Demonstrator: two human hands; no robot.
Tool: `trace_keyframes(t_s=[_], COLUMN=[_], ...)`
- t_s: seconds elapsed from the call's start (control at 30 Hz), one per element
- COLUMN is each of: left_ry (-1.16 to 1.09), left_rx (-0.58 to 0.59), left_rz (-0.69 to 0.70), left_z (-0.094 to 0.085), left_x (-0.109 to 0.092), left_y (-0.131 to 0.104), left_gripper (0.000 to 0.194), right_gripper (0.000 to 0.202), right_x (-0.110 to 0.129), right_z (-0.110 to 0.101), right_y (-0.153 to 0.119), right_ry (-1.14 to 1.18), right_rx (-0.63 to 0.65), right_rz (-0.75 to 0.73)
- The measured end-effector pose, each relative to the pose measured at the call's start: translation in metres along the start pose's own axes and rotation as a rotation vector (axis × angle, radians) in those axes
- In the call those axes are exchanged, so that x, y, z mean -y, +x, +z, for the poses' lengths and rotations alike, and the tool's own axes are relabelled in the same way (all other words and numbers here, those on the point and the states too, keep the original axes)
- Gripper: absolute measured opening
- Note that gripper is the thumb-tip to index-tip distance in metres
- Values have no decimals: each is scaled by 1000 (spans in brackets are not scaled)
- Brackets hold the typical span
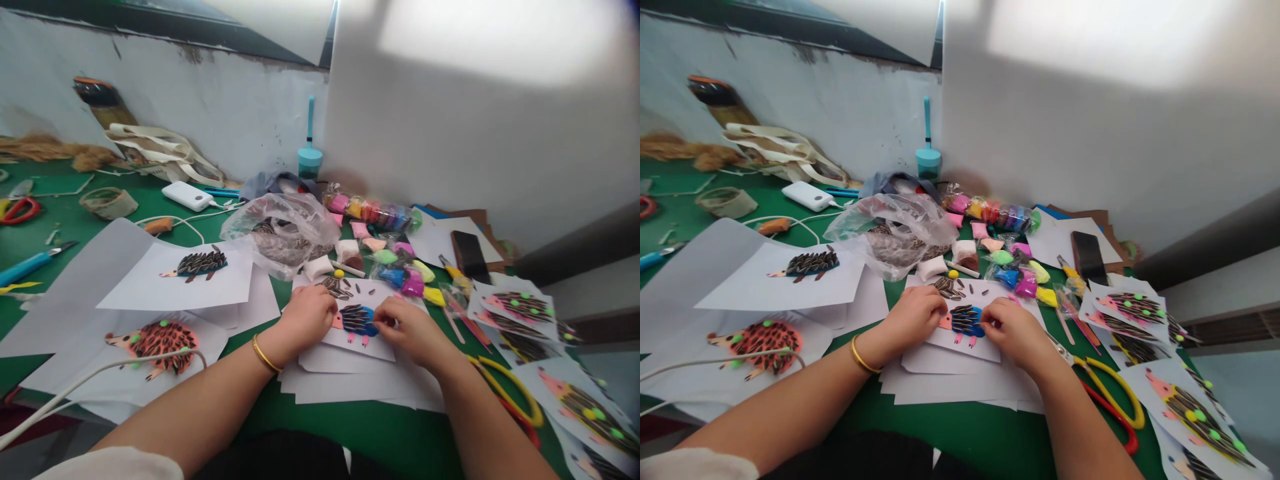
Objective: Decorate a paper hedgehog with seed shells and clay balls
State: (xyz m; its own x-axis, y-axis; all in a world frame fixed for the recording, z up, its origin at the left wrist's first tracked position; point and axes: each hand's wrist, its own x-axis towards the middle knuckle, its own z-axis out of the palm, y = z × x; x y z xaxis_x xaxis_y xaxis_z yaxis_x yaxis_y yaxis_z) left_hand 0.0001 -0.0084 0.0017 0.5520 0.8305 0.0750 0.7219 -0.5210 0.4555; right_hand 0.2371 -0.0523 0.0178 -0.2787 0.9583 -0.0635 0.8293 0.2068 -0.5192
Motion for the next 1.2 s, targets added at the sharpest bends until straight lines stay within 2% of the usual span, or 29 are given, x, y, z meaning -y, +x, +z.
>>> trace_keyframes(t_s=[0.23, 1.2], left_ry=[-2, -1], left_rx=[-11, -1], left_rz=[6, -5], left_z=[1, 0], left_x=[1, 0], left_y=[0, 0], left_gripper=[22, 23], right_gripper=[9, 13], right_x=[1, 10], right_z=[3, 9], right_y=[0, 2], right_ry=[-16, -212], right_rx=[-73, -90], right_rz=[-70, -95])
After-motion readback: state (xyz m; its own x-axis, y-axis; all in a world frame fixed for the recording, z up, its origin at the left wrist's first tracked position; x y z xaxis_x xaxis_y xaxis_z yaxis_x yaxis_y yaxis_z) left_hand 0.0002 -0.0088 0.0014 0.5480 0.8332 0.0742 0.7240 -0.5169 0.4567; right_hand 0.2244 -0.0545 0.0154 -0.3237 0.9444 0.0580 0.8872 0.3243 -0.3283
